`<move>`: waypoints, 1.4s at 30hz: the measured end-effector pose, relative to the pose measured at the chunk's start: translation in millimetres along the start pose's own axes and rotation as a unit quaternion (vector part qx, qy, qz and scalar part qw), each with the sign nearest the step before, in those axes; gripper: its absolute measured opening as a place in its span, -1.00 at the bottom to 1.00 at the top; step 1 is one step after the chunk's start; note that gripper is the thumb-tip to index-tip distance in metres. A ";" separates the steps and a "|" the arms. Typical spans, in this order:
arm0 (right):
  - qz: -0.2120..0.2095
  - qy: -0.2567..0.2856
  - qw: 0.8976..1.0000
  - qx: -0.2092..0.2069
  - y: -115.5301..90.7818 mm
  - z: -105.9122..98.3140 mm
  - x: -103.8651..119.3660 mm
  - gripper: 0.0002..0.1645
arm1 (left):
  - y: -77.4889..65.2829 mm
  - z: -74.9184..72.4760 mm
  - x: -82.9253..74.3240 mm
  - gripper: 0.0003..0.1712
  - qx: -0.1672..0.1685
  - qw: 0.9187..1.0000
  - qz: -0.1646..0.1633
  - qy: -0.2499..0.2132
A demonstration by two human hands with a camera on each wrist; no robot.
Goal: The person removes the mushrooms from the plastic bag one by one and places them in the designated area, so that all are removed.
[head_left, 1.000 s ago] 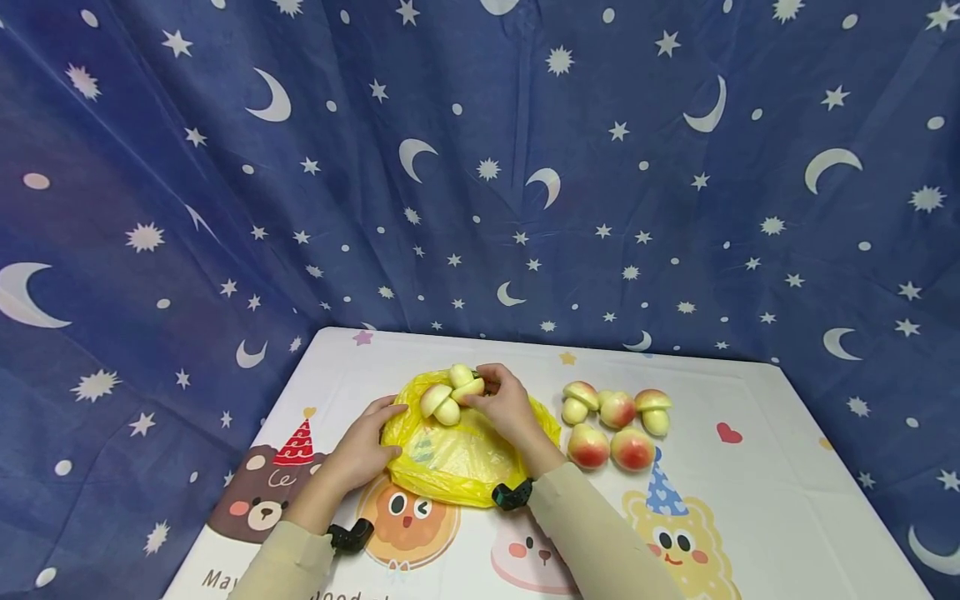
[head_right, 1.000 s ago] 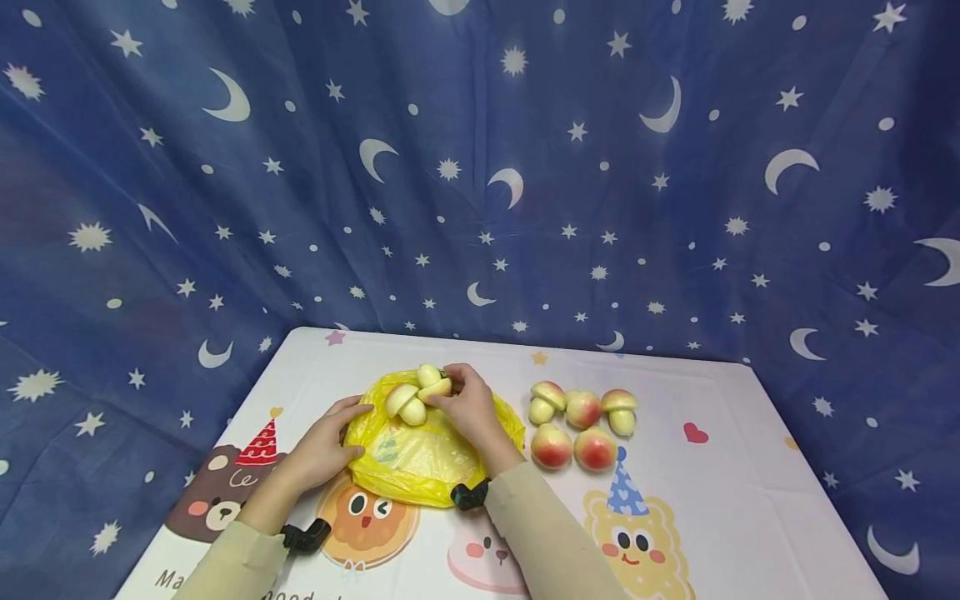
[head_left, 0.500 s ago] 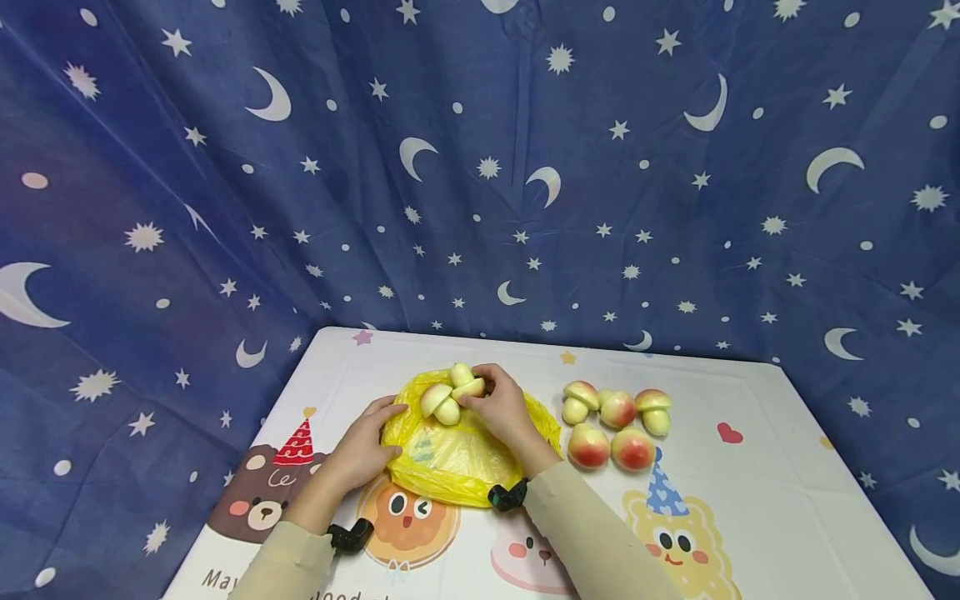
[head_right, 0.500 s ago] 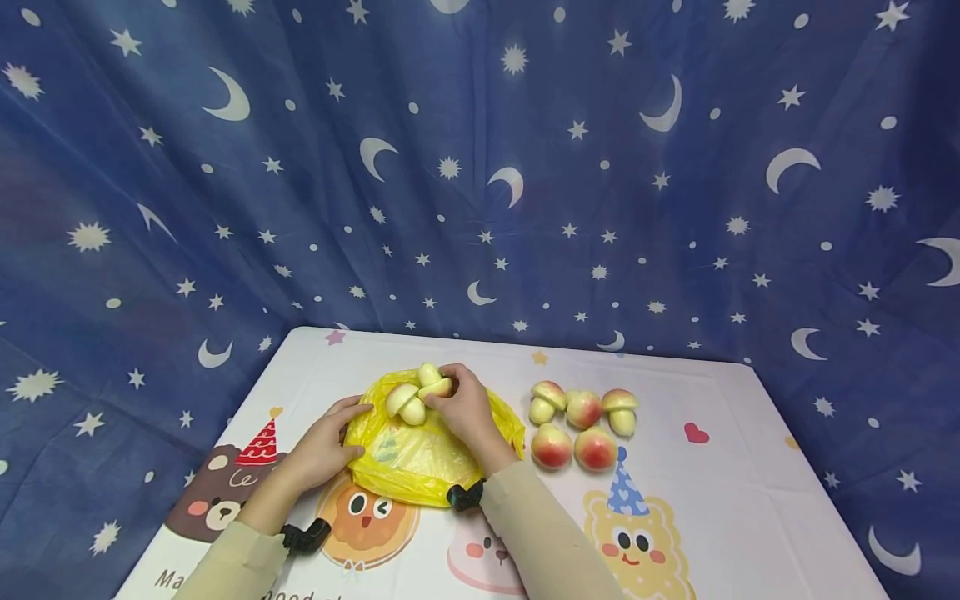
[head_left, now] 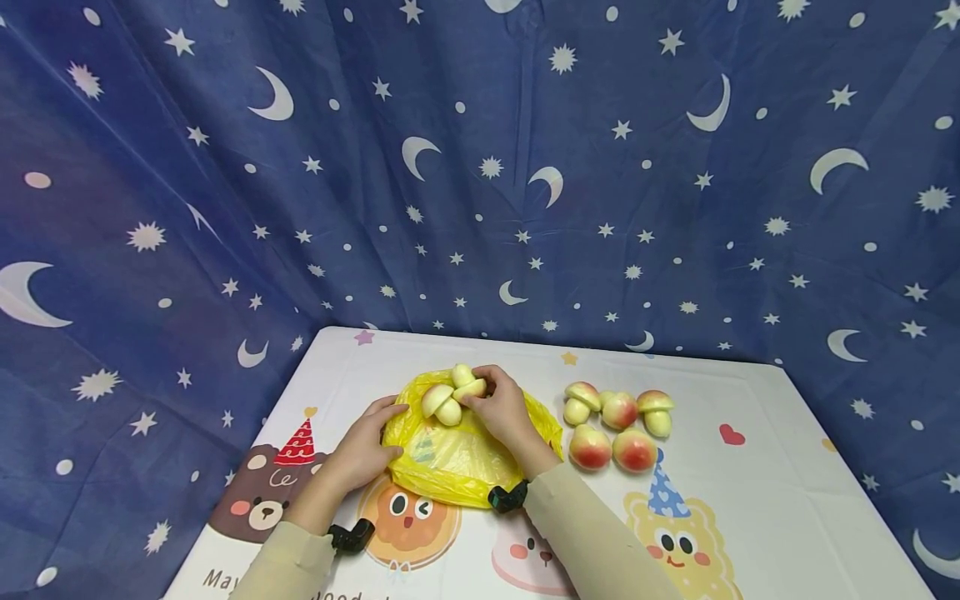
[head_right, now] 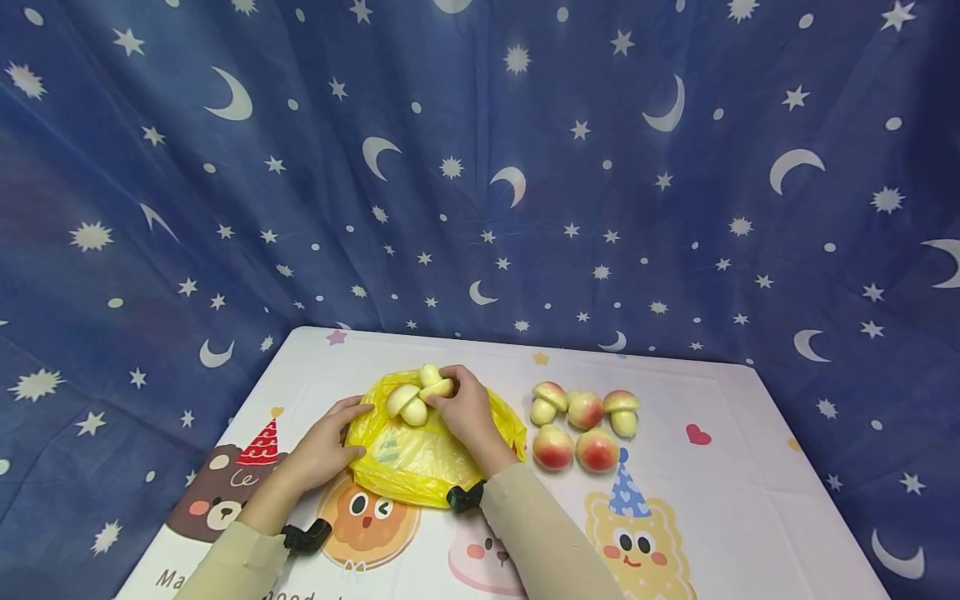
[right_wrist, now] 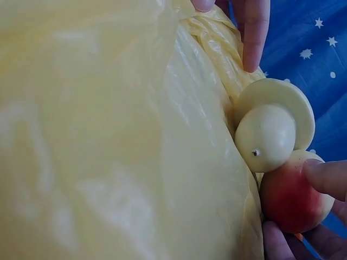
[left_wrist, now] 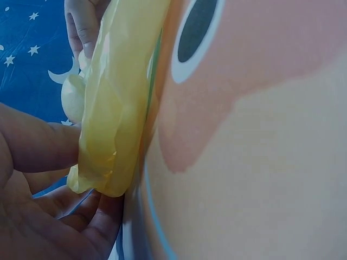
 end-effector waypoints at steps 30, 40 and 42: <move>-0.008 0.010 1.000 -0.009 -30.8 -36.4 12.6 -0.44 | 0.3 -0.1 -5.5 -0.21 0.004 1.000 -0.008 0.005; -0.022 0.019 1.000 -0.012 -42.7 -55.4 12.4 -0.44 | 0.9 0.6 -4.6 -0.23 0.003 1.000 0.007 0.011; -0.021 0.022 0.999 -0.014 -44.7 -58.5 12.2 -0.43 | 0.8 0.5 -4.5 -0.23 0.004 1.000 0.009 0.012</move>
Point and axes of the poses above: each hand's wrist, its own y-axis towards the middle knuckle, its own z-axis out of the palm, x = y × z, the point moved 2 cm from there along y, towards the middle knuckle, and after that the axes turned 15 degrees about z, right-handed, at the moved point
